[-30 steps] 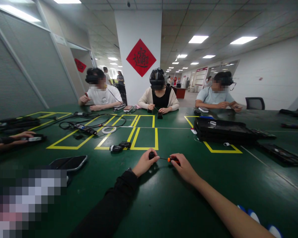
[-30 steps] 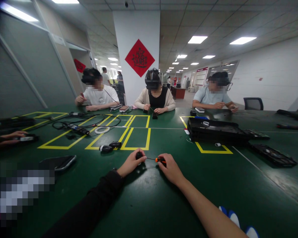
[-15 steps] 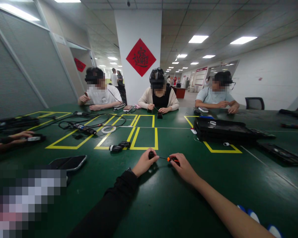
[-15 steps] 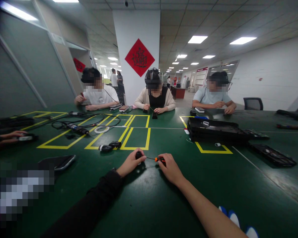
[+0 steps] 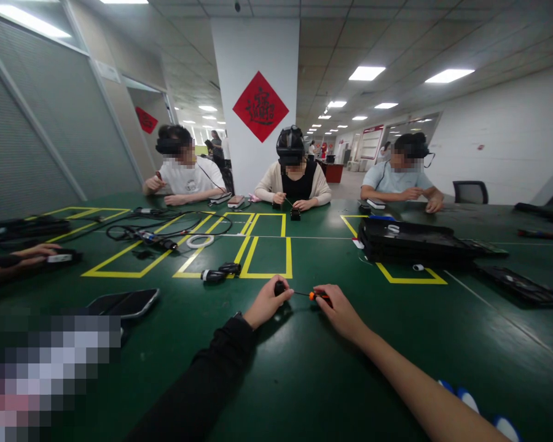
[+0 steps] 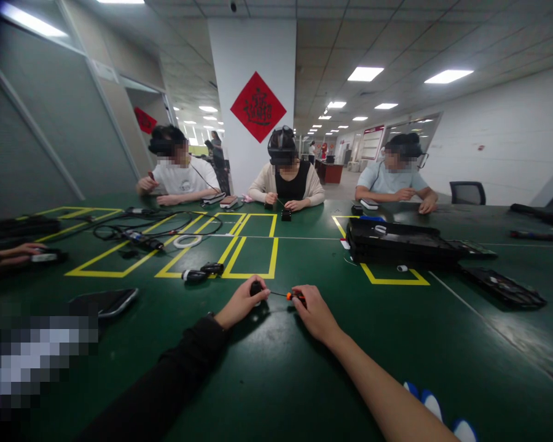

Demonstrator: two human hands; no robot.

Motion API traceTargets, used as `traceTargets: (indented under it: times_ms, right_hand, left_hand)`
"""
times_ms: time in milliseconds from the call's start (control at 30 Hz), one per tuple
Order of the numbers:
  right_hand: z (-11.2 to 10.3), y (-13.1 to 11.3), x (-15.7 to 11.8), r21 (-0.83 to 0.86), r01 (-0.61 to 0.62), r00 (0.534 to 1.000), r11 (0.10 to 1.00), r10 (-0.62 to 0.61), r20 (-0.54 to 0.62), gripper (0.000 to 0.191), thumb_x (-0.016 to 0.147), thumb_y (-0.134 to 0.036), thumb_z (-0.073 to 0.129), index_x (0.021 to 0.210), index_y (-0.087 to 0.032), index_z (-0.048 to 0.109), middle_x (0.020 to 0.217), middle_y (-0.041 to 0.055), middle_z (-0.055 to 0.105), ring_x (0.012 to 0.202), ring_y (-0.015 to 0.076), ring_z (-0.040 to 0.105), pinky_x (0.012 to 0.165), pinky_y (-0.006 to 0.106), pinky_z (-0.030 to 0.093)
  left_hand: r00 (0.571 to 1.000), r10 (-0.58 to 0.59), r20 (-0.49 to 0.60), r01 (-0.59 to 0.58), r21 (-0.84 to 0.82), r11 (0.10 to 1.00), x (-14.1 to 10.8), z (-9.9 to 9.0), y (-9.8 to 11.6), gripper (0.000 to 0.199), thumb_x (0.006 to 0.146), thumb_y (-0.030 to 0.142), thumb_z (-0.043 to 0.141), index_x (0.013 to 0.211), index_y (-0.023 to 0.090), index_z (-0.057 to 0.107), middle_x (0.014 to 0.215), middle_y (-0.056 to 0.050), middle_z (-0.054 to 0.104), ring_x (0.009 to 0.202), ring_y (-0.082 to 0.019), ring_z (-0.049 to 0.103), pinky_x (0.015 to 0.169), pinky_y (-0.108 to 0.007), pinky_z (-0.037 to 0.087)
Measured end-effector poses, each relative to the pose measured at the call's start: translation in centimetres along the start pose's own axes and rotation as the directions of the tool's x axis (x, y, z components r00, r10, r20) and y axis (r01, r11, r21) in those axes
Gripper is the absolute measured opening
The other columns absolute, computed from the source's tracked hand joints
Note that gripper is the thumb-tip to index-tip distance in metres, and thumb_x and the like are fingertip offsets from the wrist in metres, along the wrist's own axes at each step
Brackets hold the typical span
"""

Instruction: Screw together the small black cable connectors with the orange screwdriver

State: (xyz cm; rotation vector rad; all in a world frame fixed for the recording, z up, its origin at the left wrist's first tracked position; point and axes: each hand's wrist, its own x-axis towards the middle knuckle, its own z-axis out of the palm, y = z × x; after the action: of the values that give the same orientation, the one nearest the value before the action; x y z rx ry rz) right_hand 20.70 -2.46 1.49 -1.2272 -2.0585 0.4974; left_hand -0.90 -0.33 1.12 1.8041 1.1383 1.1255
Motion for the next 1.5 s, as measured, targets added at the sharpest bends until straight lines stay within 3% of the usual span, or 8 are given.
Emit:
traceTargets:
  times_ms: [167, 367, 533, 800, 1000, 1333, 1500]
  right_hand:
    - [-0.02, 0.11, 0.11, -0.033, 0.050, 0.999, 0.998, -0.049, 0.016, 0.024, 0.088, -0.026, 0.036, 0.094, -0.019, 0.058, 0.094, 0.0053, 0.057, 0.093, 0.0172, 0.048, 0.086, 0.033, 0.037]
    - [-0.16, -0.18, -0.08, -0.017, 0.052, 0.998, 0.999, -0.051, 0.024, 0.022, 0.083, -0.028, 0.047, 0.102, -0.021, 0.055, 0.100, 0.0051, 0.056, 0.095, 0.0180, 0.047, 0.086, 0.033, 0.038]
    - [-0.13, -0.21, -0.01, -0.027, 0.042, 0.999, 0.999, -0.041, 0.031, 0.025, 0.088, -0.026, 0.035, 0.099, -0.020, 0.057, 0.097, 0.0061, 0.056, 0.095, 0.0178, 0.048, 0.086, 0.033, 0.037]
    - [-0.33, -0.37, -0.03, 0.017, 0.032, 0.999, 0.999, -0.033, 0.032, 0.019, 0.082, -0.026, 0.048, 0.098, -0.020, 0.055, 0.098, 0.0047, 0.056, 0.092, 0.0171, 0.049, 0.084, 0.031, 0.039]
    - [-0.31, -0.20, 0.08, 0.008, 0.025, 0.999, 1.000, -0.025, 0.030, 0.029, 0.089, -0.026, 0.031, 0.095, -0.020, 0.058, 0.095, 0.0051, 0.056, 0.093, 0.0165, 0.048, 0.087, 0.033, 0.037]
    - [-0.11, -0.09, -0.05, 0.026, 0.044, 0.999, 0.999, -0.044, 0.010, 0.018, 0.080, -0.023, 0.049, 0.097, -0.021, 0.054, 0.097, 0.0041, 0.055, 0.092, 0.0168, 0.049, 0.084, 0.032, 0.039]
    - [-0.17, -0.03, -0.02, 0.009, 0.010, 1.000, 1.000, -0.010, 0.015, 0.024, 0.087, -0.024, 0.037, 0.101, -0.020, 0.055, 0.100, 0.0056, 0.055, 0.096, 0.0169, 0.048, 0.088, 0.033, 0.037]
  left_hand:
    - [1.000, 0.021, -0.004, -0.021, 0.025, 0.999, 0.07, -0.03, 0.04, 0.018, 0.072, 0.031, 0.056, 0.081, 0.017, 0.051, 0.075, 0.001, 0.056, 0.070, -0.013, 0.051, 0.070, -0.025, 0.040]
    - [0.999, 0.048, 0.017, -0.049, 0.046, 0.998, 0.15, -0.06, 0.06, 0.017, 0.071, 0.027, 0.058, 0.082, 0.017, 0.049, 0.079, 0.001, 0.055, 0.074, -0.013, 0.052, 0.072, -0.025, 0.040]
    - [0.998, 0.056, 0.018, -0.056, 0.056, 0.997, 0.12, -0.06, 0.10, 0.016, 0.072, 0.026, 0.057, 0.082, 0.017, 0.049, 0.079, 0.001, 0.054, 0.075, -0.013, 0.051, 0.072, -0.025, 0.040]
    - [0.998, 0.058, 0.015, -0.059, 0.053, 0.997, 0.13, -0.03, -0.10, 0.017, 0.071, 0.026, 0.058, 0.082, 0.017, 0.049, 0.078, 0.001, 0.054, 0.074, -0.013, 0.051, 0.071, -0.025, 0.039]
    - [0.998, 0.064, 0.015, -0.065, 0.057, 0.996, 0.09, -0.08, -0.05, 0.015, 0.071, 0.025, 0.057, 0.082, 0.017, 0.049, 0.079, 0.000, 0.055, 0.075, -0.013, 0.052, 0.072, -0.025, 0.040]
    - [0.998, 0.058, 0.013, -0.059, 0.070, 0.996, 0.10, -0.04, -0.07, 0.015, 0.071, 0.024, 0.057, 0.082, 0.017, 0.049, 0.079, 0.001, 0.055, 0.075, -0.013, 0.052, 0.072, -0.025, 0.039]
    - [0.998, 0.052, 0.024, -0.053, 0.051, 0.997, 0.04, -0.08, 0.14, 0.015, 0.071, 0.024, 0.057, 0.082, 0.017, 0.049, 0.078, 0.001, 0.055, 0.075, -0.013, 0.052, 0.073, -0.025, 0.040]
